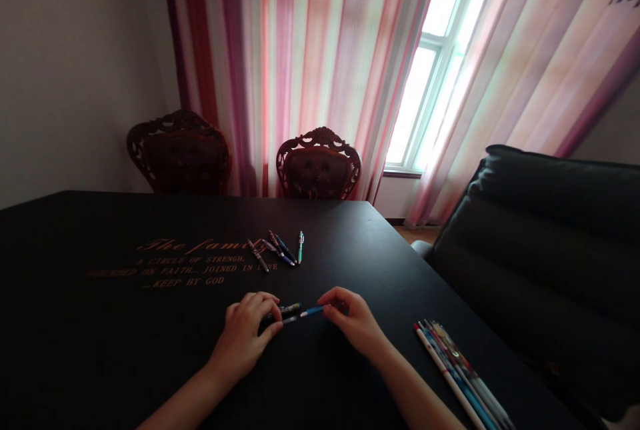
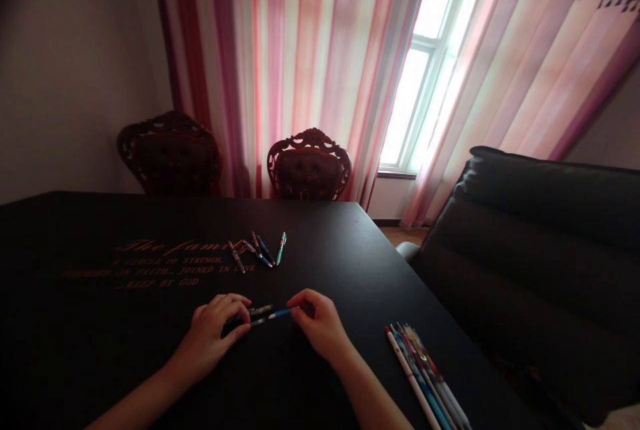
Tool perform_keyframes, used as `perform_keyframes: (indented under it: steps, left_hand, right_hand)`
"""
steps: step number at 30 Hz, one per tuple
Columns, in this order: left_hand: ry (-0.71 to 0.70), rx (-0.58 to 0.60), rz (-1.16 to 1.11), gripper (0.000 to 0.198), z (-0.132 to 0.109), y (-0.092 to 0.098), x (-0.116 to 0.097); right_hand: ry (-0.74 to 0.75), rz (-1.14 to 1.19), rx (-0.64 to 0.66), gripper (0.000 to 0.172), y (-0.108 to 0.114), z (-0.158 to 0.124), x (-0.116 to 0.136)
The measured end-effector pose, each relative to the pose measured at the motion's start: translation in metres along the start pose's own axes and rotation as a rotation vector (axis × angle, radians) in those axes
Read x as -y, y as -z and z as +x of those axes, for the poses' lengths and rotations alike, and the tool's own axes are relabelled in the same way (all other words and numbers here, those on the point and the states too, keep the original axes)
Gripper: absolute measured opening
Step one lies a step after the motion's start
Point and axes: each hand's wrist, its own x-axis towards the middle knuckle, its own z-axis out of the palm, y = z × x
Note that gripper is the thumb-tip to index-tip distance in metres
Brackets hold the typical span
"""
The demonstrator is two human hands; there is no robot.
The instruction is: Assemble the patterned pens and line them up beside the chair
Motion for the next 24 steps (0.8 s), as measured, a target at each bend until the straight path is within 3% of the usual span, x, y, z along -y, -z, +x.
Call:
perform_keyframes:
  steps: [5, 7, 11, 17, 24]
  left_hand:
    - [0.011, -0.019, 0.042, 0.005, -0.001, -0.003, 0.001]
    - [-0.003, -0.024, 0.065, 0.005, -0.002, -0.004, 0.0]
    - [-0.057, -0.035, 0.067, 0.013, -0.004, 0.0, -0.005]
    - [-0.341, 0.062, 0.015, 0.056, -0.011, 0.011, -0.019]
    - [-0.407, 0.109, 0.008, 0.05, -0.014, 0.015, -0.024]
  right_hand:
    - [0.025, 0.088, -0.236, 0.027, 0.014, 0.007, -0.005]
    - [0.025, 0.126, -0.259, 0.032, 0.017, 0.008, -0.004]
    - [-0.02, 0.256, -0.126, 0.035, 0.009, 0.004, 0.002]
    - [-0.116, 0.468, 0.13, 0.033, -0.018, -0.007, 0.011]
    - [-0.164, 0.549, 0.204, 0.035, -0.032, -0.009, 0.009]
